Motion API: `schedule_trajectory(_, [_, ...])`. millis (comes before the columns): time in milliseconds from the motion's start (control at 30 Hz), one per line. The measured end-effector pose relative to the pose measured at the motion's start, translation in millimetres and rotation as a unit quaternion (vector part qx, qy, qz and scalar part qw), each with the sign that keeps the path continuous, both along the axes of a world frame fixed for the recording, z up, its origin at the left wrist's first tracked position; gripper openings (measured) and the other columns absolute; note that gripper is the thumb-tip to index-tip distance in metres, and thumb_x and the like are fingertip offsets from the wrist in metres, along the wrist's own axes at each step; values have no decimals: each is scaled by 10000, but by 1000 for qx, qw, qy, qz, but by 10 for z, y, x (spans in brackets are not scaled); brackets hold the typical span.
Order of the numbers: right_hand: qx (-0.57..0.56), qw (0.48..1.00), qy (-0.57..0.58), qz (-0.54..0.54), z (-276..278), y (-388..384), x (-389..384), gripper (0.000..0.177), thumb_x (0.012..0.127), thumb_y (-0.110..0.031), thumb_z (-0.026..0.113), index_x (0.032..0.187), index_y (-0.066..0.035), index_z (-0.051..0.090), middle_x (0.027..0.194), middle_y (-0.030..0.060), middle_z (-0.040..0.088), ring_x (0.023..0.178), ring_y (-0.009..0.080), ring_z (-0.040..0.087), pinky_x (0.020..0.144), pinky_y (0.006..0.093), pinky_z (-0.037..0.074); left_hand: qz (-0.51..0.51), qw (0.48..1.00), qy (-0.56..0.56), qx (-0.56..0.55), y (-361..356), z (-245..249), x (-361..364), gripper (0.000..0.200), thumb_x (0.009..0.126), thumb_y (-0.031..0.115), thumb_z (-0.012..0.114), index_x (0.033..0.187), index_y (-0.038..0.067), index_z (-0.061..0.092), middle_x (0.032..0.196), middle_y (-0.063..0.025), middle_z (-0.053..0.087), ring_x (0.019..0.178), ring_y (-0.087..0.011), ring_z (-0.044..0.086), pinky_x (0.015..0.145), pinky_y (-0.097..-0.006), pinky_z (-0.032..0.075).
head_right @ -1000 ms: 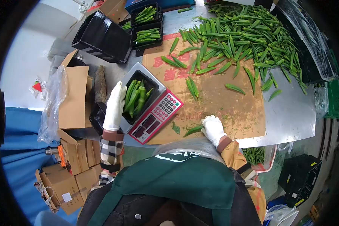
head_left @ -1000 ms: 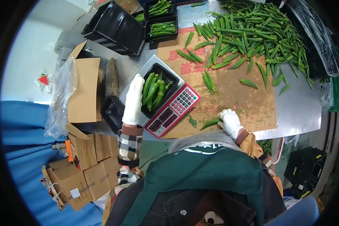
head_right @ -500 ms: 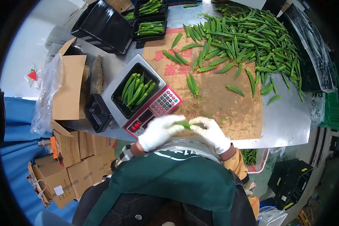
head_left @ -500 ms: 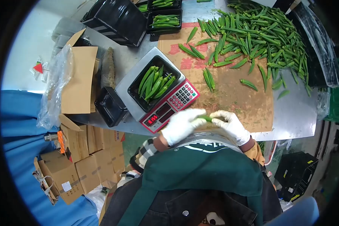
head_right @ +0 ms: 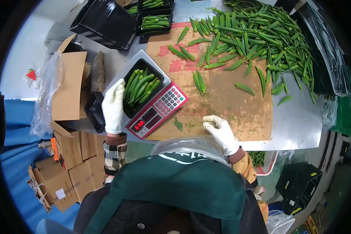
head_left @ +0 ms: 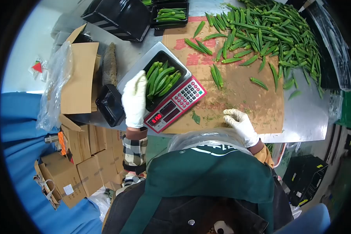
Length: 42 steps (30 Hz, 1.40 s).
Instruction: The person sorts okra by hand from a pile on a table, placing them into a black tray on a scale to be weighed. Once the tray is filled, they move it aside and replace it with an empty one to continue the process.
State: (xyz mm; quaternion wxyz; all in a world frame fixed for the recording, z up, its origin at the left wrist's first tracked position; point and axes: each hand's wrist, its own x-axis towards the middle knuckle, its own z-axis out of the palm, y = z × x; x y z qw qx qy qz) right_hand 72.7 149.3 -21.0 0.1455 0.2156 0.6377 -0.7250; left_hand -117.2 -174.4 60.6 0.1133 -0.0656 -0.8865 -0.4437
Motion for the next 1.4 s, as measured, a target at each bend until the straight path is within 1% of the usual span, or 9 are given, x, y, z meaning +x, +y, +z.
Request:
schedule_trajectory(133, [7,1000,-6,-1,-80,2,31,261,961,-56,663,1210,19,654,1041,35,698,951,92,621,876,252,504,102,987,-24,122,-199,97,-38,300,1011,179,633,1211,-36,690,1199,-126,712,1093,-175,655,1010,-303,482])
schedule_trajectory(167, [6,1000,-10,1,-82,-3,24,261,961,-55,663,1210,20,654,1039,34,697,952,92,620,877,253,504,111,990,-12,83,-248,142,-43,310,1015,185,630,1221,-41,681,1195,-125,712,1095,-171,655,1017,-301,479])
schedule_trajectory(333, [17,999,-23,26,-80,-26,-5,262,961,-66,661,1208,22,652,1029,36,695,945,93,617,875,253,505,125,974,-25,185,-510,17,-75,341,1013,217,647,1265,-11,664,1191,-88,708,1099,-151,636,1017,-305,465])
schedule_trajectory(433, [29,999,-21,31,-84,-24,-19,264,961,-74,662,1206,23,654,1024,41,696,939,95,616,871,254,505,136,971,-50,192,-513,-129,-78,361,1013,220,647,1288,-13,647,1200,-86,703,1108,-146,630,1025,-292,451])
schedule_trajectory(600, [16,999,-28,20,-136,-6,-17,267,958,-73,662,1208,22,655,1022,44,697,941,97,616,869,256,505,131,980,-41,145,-449,-387,-81,381,1004,159,639,1314,-60,608,1297,-159,651,1170,-193,619,1046,-314,462])
schedule_trajectory(967, [15,1000,-22,8,-226,73,-185,248,954,-79,670,1183,16,663,1024,31,699,944,85,620,868,255,506,139,981,-41,130,-271,-463,-140,412,996,148,655,1346,-58,584,1315,-165,639,1177,-201,617,1045,-325,468])
schedule_trajectory(1167, [157,987,7,41,-496,189,-544,229,965,-61,662,1171,38,666,1035,42,709,960,99,624,874,258,511,142,985,-41,91,-232,-504,-236,385,1016,178,636,1329,-44,601,1294,-120,645,1165,-165,595,1057,-310,441])
schedule_trajectory(1300, [309,951,2,20,-494,188,-1030,280,889,-199,728,1109,-30,692,986,153,737,896,264,718,812,351,549,144,987,-47,47,-83,-526,-264,347,998,189,652,1272,-24,654,1257,-148,674,1122,-201,635,1015,-329,475])
schedule_trajectory(1400, [431,901,33,35,-692,158,-1343,320,861,-251,751,1105,-52,692,1006,147,729,928,320,705,815,395,548,122,992,-31,17,10,-536,-290,325,995,178,650,1256,-16,663,1239,-148,673,1128,-219,631,1024,-338,468])
